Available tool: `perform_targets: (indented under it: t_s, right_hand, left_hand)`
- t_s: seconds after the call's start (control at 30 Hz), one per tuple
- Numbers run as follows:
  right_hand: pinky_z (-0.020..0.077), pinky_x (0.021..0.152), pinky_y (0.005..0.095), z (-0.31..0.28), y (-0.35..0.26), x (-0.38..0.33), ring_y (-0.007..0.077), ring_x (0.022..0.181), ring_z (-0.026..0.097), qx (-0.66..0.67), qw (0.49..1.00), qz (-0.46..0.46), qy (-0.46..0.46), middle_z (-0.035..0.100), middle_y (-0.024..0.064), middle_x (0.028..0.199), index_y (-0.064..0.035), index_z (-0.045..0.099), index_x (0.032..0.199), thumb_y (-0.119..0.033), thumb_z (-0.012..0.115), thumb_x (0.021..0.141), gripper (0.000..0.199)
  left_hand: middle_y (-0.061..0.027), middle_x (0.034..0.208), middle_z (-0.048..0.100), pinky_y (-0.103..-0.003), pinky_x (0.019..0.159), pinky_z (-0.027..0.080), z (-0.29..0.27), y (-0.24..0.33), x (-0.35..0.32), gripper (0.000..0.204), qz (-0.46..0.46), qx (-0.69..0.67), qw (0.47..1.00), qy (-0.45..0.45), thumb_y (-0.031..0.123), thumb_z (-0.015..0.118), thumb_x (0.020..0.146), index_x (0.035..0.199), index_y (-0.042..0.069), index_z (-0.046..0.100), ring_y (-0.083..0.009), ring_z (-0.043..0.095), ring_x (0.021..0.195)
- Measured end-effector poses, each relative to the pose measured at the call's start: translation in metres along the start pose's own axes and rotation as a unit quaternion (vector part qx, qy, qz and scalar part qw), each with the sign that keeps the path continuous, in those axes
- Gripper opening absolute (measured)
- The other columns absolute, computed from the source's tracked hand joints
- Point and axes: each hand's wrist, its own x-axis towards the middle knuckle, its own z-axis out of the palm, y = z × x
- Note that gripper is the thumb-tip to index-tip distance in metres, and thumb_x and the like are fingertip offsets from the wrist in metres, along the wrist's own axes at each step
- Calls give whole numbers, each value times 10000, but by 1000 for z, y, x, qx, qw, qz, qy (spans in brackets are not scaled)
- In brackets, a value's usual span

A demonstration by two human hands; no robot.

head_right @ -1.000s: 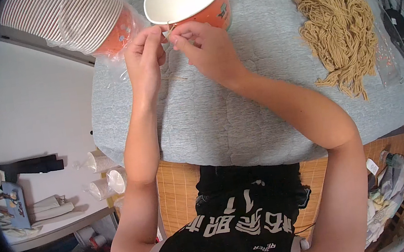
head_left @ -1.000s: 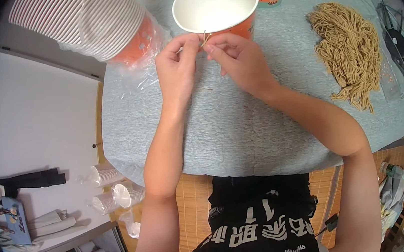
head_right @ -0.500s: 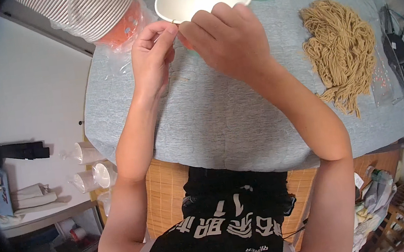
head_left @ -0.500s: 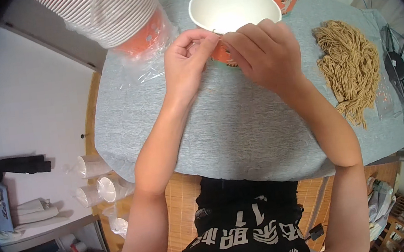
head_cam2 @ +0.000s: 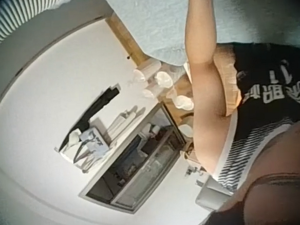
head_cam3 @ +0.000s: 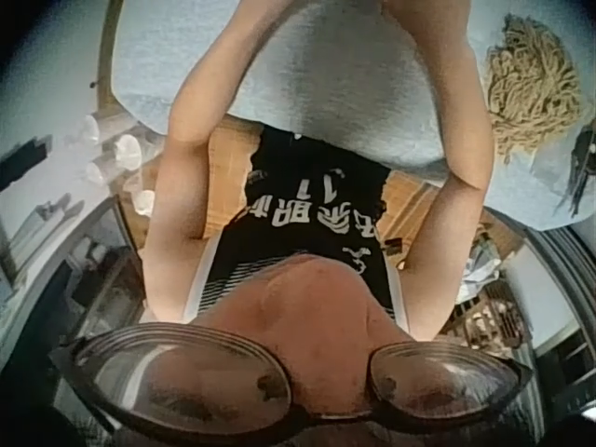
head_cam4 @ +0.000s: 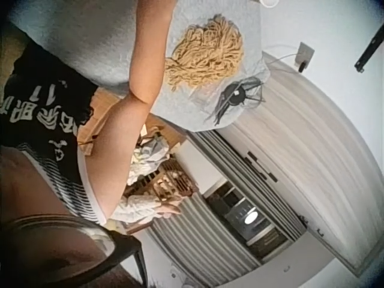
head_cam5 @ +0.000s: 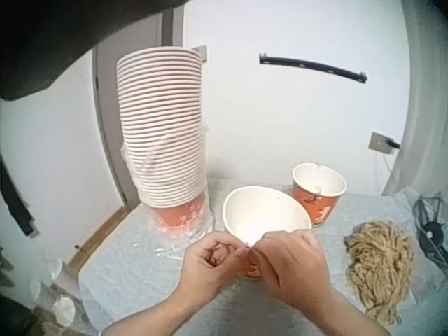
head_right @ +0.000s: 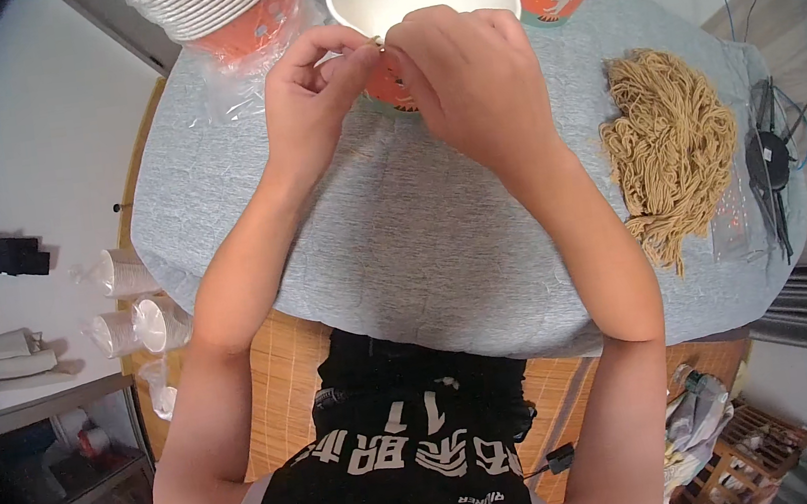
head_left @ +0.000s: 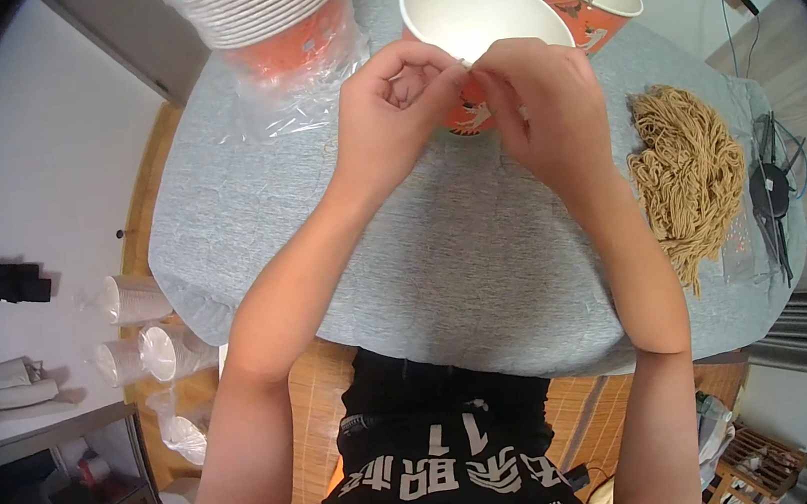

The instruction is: Applying rubber bands to paper bowls at a workspace.

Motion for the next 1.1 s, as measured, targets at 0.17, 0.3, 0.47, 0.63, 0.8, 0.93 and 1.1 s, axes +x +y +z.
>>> perform_targets:
  t_s: [0.17, 0.3, 0.47, 0.63, 0.8, 0.93, 1.1]
  right_hand:
    - [464, 713, 361, -7, -7, 4, 229, 681, 627, 57, 998, 40, 3, 673, 13, 854, -118, 672, 953, -118, 730, 836, 131]
    - [473, 695, 361, -7, -11, 7, 233, 668, 634, 69, 997, 34, 3, 674, 17, 840, -123, 680, 946, -122, 733, 831, 127]
    - [514, 643, 369, -10, -11, 10, 246, 693, 680, 82, 995, 50, -16, 689, 39, 840, -108, 699, 946, -128, 737, 835, 120]
    - [567, 637, 350, -20, -18, 14, 237, 741, 729, 161, 975, 148, -48, 726, 79, 857, -73, 722, 951, -137, 739, 866, 108]
    - [582, 640, 343, -28, -21, 19, 257, 722, 735, 192, 955, 209, -80, 745, 108, 877, -51, 723, 952, -145, 737, 881, 119]
    - [580, 638, 341, -32, -24, 21, 259, 707, 733, 173, 952, 234, -98, 750, 113, 897, -43, 727, 951, -157, 728, 890, 129]
    - [553, 593, 332, -33, -23, 22, 237, 677, 723, 173, 940, 261, -134, 750, 120, 882, -40, 727, 949, -162, 720, 899, 132]
  left_hand:
    - [25, 866, 641, -167, 576, 394, -3, 5, 1, 63, -41, -65, 996, -37, 48, 657, 958, 1015, 23, 650, 6, 511, 704]
    - [18, 888, 639, -172, 598, 407, -17, 0, 4, 79, -102, -193, 971, -100, 108, 640, 970, 1021, 47, 640, -13, 539, 707]
    - [47, 800, 556, -191, 564, 338, -9, 4, 4, 71, -124, -231, 960, -95, 137, 607, 969, 988, 69, 613, -22, 441, 641]
    - [68, 739, 499, -200, 547, 282, -11, 8, 4, 78, -136, -202, 965, -92, 157, 577, 965, 948, 82, 590, -26, 370, 600]
    - [70, 783, 558, -184, 572, 365, -6, 2, 3, 72, -8, -27, 996, -81, 68, 689, 912, 973, 64, 651, -8, 440, 644]
    - [58, 776, 551, -198, 547, 345, -7, 6, 0, 138, 27, 108, 992, -61, 17, 730, 839, 952, 57, 662, -15, 386, 611]
    - [48, 796, 572, -207, 534, 333, -6, 10, 0, 164, 113, 168, 978, -53, 10, 749, 764, 893, 69, 667, -25, 370, 597]
